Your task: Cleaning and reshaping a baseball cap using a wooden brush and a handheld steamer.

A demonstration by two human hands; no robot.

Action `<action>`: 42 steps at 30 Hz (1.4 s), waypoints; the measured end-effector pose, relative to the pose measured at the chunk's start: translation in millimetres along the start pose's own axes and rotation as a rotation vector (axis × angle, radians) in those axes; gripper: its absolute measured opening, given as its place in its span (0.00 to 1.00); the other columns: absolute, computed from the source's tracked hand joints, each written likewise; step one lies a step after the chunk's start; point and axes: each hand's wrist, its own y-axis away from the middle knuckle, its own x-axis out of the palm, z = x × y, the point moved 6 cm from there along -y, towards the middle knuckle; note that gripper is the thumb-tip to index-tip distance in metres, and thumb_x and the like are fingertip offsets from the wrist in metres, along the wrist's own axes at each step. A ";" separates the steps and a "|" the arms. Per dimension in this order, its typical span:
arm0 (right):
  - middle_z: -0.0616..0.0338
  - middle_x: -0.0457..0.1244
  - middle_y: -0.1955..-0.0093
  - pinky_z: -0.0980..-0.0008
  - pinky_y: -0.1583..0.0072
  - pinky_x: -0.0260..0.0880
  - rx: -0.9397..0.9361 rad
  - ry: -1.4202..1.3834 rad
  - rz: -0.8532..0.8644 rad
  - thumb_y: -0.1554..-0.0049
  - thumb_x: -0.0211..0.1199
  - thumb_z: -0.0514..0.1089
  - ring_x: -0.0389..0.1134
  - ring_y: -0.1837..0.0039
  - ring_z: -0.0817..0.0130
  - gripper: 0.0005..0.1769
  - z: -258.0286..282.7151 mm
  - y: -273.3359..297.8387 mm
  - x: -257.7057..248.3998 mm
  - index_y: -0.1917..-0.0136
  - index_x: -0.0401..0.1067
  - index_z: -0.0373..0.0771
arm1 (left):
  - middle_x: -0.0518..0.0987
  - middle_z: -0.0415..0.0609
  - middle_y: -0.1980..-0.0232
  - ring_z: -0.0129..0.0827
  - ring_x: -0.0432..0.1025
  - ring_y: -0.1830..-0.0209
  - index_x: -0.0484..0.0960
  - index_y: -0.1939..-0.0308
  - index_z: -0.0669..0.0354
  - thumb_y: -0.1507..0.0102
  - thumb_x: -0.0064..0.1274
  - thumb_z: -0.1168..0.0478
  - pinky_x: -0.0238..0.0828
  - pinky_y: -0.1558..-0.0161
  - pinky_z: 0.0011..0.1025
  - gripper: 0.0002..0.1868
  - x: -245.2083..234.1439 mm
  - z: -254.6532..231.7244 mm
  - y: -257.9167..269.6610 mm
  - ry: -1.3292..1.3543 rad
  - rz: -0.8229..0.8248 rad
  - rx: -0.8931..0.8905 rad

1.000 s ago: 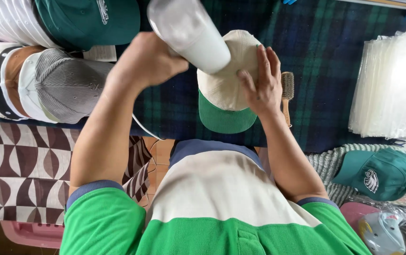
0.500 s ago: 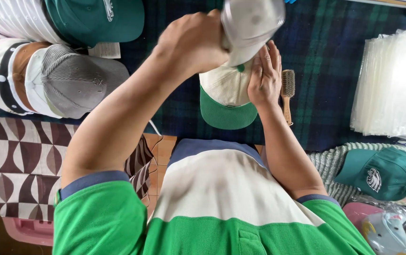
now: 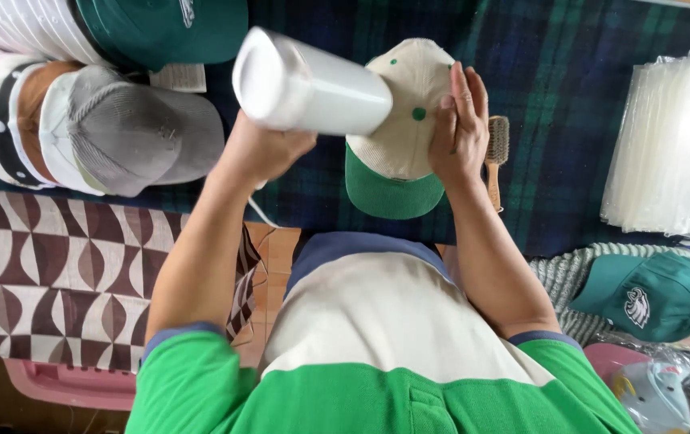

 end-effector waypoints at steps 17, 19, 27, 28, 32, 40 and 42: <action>0.54 0.53 0.20 0.56 0.26 0.68 -0.029 0.005 -0.059 0.24 0.39 0.53 0.55 0.19 0.58 0.23 -17.8 0.5 6.4 0.20 0.59 0.49 | 0.69 0.52 0.75 0.37 0.66 0.83 0.75 0.56 0.65 0.46 0.56 0.63 0.70 0.80 0.35 0.16 66.8 126.5 -23.0 0.768 0.010 -0.215; 0.53 0.54 0.21 0.56 0.25 0.67 -0.048 -0.004 -0.060 0.24 0.40 0.51 0.54 0.19 0.59 0.23 -17.5 1.8 5.3 0.20 0.58 0.48 | 0.68 0.53 0.77 0.38 0.65 0.84 0.73 0.55 0.66 0.45 0.55 0.63 0.67 0.81 0.36 0.16 69.1 128.9 -21.9 0.780 0.023 -0.235; 0.51 0.52 0.20 0.55 0.25 0.67 0.032 -0.031 -0.031 0.25 0.41 0.53 0.55 0.19 0.56 0.23 -9.8 -0.1 3.3 0.20 0.58 0.51 | 0.73 0.46 0.66 0.29 0.65 0.79 0.77 0.47 0.59 0.41 0.58 0.65 0.72 0.74 0.30 0.18 57.6 96.4 29.6 0.587 -0.015 -0.157; 0.51 0.52 0.20 0.55 0.26 0.67 0.044 -0.040 -0.025 0.25 0.42 0.52 0.55 0.19 0.56 0.23 -3.8 -0.7 1.9 0.20 0.58 0.50 | 0.71 0.45 0.62 0.29 0.65 0.70 0.73 0.48 0.55 0.39 0.58 0.66 0.70 0.68 0.30 0.17 44.3 68.9 30.3 0.479 -0.044 0.093; 0.49 0.51 0.19 0.47 0.30 0.69 0.063 -0.029 0.010 0.26 0.40 0.51 0.56 0.19 0.51 0.24 2.7 0.7 -2.2 0.19 0.56 0.53 | 0.84 0.51 0.66 0.52 0.77 0.68 0.80 0.57 0.56 0.47 0.61 0.52 0.70 0.70 0.46 0.17 26.8 -0.5 24.2 -0.289 -0.150 0.182; 0.32 0.63 0.37 0.36 0.34 0.69 -0.613 0.322 -0.104 0.33 0.46 0.28 0.60 0.35 0.26 0.11 22.8 -2.2 4.6 0.46 0.69 0.18 | 0.82 0.56 0.66 0.60 0.76 0.69 0.74 0.55 0.63 0.41 0.51 0.52 0.70 0.74 0.52 0.19 28.8 -105.2 1.5 -0.508 0.033 0.265; 0.34 0.63 0.35 0.37 0.33 0.68 -0.565 0.315 -0.090 0.31 0.43 0.31 0.59 0.34 0.27 0.16 19.6 -0.3 2.1 0.40 0.70 0.18 | 0.82 0.55 0.64 0.59 0.76 0.67 0.74 0.55 0.62 0.42 0.52 0.50 0.71 0.71 0.51 0.20 27.6 -105.9 3.6 -0.530 0.060 0.278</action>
